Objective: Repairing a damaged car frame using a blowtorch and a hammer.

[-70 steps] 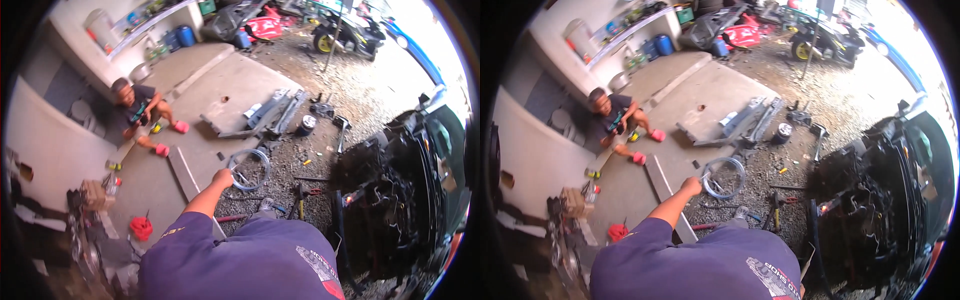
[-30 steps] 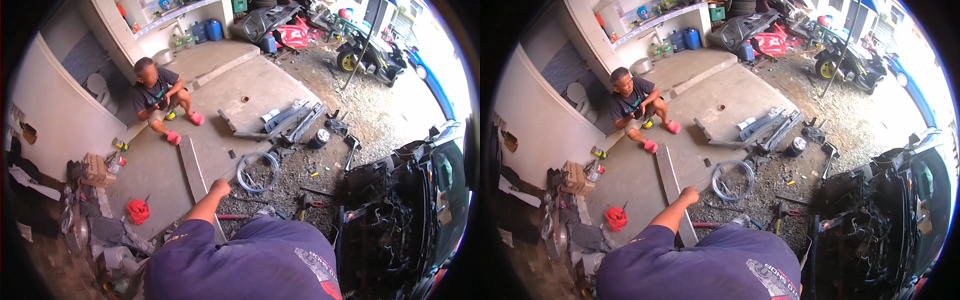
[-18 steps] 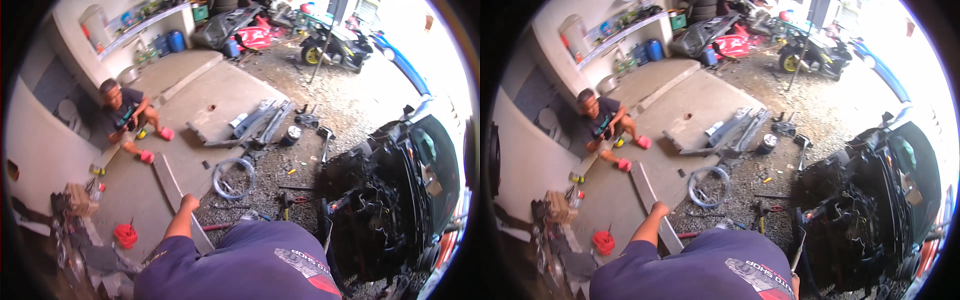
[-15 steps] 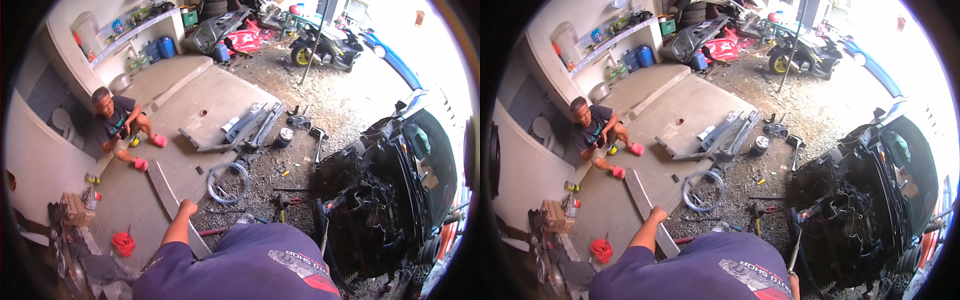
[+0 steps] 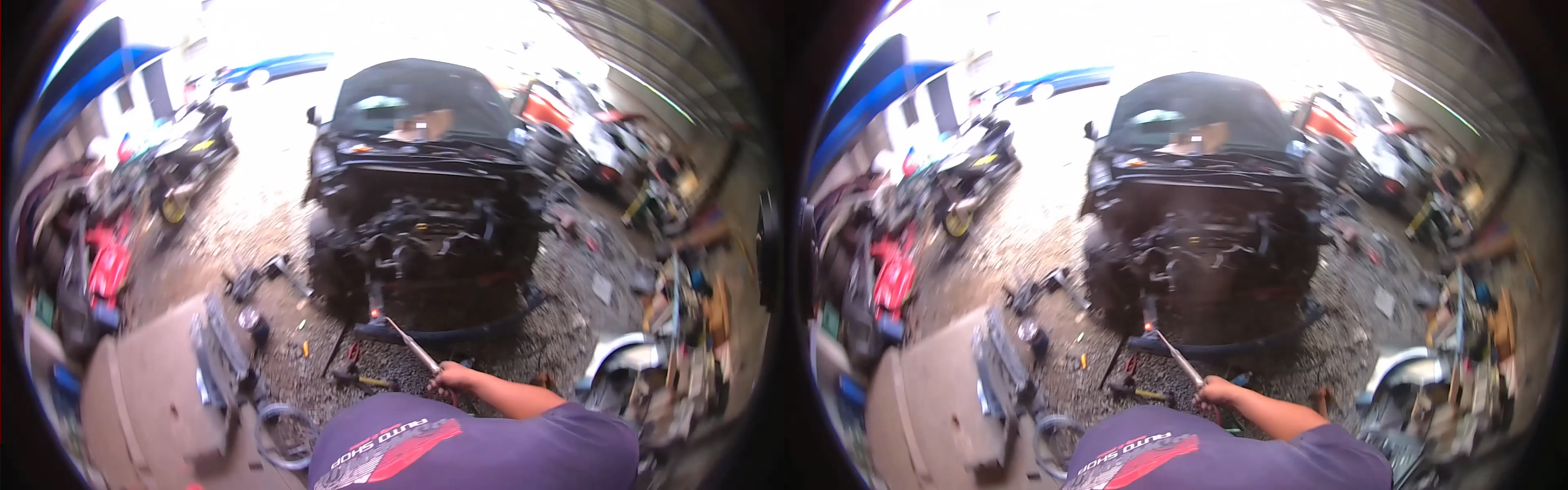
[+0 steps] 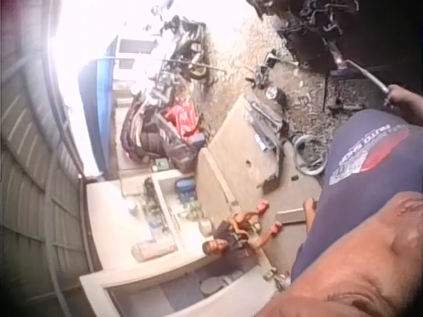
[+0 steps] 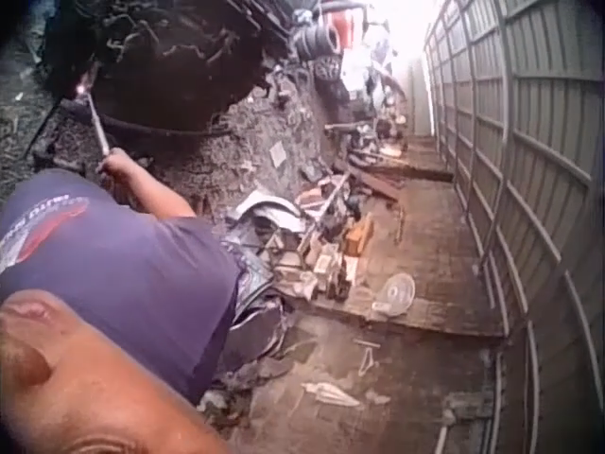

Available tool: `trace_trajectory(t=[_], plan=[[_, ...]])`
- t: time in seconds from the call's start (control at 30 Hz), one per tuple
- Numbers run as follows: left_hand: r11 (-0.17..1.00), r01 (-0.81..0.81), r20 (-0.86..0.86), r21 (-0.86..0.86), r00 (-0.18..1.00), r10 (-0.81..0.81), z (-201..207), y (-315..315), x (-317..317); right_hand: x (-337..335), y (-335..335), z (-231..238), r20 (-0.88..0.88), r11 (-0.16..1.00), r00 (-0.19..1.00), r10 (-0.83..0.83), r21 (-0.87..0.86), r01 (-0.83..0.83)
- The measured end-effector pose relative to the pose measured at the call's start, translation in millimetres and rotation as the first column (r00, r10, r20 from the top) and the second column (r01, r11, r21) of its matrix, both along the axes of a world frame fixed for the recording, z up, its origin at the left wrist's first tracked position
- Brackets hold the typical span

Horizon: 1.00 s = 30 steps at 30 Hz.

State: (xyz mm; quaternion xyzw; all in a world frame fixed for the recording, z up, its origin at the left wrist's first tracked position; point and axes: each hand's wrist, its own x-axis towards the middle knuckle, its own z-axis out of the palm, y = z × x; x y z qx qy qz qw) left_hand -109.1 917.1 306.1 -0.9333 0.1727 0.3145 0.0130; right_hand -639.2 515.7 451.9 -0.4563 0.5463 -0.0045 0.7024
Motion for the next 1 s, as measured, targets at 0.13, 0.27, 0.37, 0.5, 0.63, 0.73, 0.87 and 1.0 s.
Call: trace_trajectory(t=[0.13, 0.27, 0.37, 0.5, 0.63, 0.73, 0.87, 1.0], plan=[[0.998, 0.020, 0.041, -0.057, 0.999, -0.018, 10.0, -83.6, 13.8, -16.3, -13.1, 8.2, 0.137, 0.950, 0.956, -0.259, -0.145, 0.278], [0.993, 0.084, 0.060, -0.088, 0.995, -0.079, 26.0, -128.5, 17.0, -39.0, -20.9, 35.4, 0.197, 0.857, 0.867, -0.457, -0.163, 0.489], [0.986, 0.128, 0.066, -0.110, 0.990, -0.121, 32.9, -149.1, 18.1, -62.5, -24.1, 56.3, 0.283, 0.773, 0.763, -0.582, -0.099, 0.626], [0.976, 0.188, 0.082, -0.114, 0.980, -0.179, 35.3, -169.8, 13.9, -96.1, -35.6, 83.0, 0.403, 0.612, 0.564, -0.721, -0.012, 0.791], [0.959, 0.263, 0.090, -0.103, 0.963, -0.254, 35.9, -188.8, 4.8, -137.2, -57.4, 117.4, 0.577, 0.501, 0.397, -0.714, 0.024, 0.865], [0.946, 0.309, 0.094, -0.095, 0.949, -0.300, 37.0, -197.1, 1.5, -167.9, -71.6, 139.9, 0.600, 0.429, 0.360, -0.715, -0.031, 0.903], [0.951, 0.287, 0.084, -0.117, 0.957, -0.278, 36.5, -191.4, 9.0, -187.1, -65.4, 147.1, 0.638, 0.419, 0.381, -0.669, -0.099, 0.903], [0.962, 0.240, 0.079, -0.133, 0.970, -0.231, 32.1, -183.6, 11.4, -182.3, -47.6, 135.2, 0.451, 0.427, 0.434, -0.780, -0.122, 0.896]])
